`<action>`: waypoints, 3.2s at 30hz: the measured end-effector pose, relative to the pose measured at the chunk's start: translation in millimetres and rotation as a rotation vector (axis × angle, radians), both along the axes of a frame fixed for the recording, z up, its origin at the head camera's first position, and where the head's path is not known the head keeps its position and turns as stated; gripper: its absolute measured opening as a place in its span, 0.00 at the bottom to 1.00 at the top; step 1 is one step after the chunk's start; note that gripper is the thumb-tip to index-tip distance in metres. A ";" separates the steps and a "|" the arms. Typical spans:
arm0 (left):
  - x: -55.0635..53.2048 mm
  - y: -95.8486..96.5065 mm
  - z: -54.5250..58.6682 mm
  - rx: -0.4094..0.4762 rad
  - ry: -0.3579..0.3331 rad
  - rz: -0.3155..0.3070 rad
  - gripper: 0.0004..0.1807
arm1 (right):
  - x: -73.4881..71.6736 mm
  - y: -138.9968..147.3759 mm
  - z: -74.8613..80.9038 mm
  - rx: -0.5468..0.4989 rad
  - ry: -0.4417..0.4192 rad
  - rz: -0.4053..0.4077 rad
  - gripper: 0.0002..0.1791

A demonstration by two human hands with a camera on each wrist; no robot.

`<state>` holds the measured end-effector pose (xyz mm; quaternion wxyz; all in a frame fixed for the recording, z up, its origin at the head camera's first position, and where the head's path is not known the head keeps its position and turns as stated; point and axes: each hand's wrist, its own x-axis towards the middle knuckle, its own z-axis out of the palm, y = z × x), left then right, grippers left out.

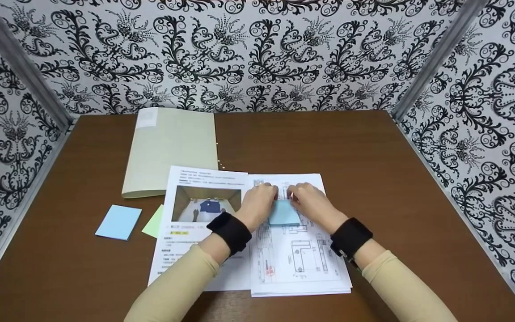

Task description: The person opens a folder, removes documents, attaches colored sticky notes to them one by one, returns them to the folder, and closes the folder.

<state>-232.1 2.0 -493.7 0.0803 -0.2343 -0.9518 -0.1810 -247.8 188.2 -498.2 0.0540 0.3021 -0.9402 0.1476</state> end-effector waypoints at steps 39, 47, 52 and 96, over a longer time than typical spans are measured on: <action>35.1 -0.1 10.4 -0.319 -0.050 -0.080 0.21 | 27.2 10.3 1.3 0.162 0.085 0.279 0.17; 39.7 -6.4 6.6 -0.271 -0.044 -0.075 0.19 | 30.6 21.0 0.7 0.197 0.083 0.282 0.22; 40.4 -8.6 5.4 -0.253 -0.056 -0.063 0.20 | 32.4 24.2 0.5 0.186 0.072 0.261 0.22; 40.6 -13.7 1.2 -0.284 0.010 -0.071 0.24 | 41.1 20.2 1.6 0.184 0.031 0.184 0.21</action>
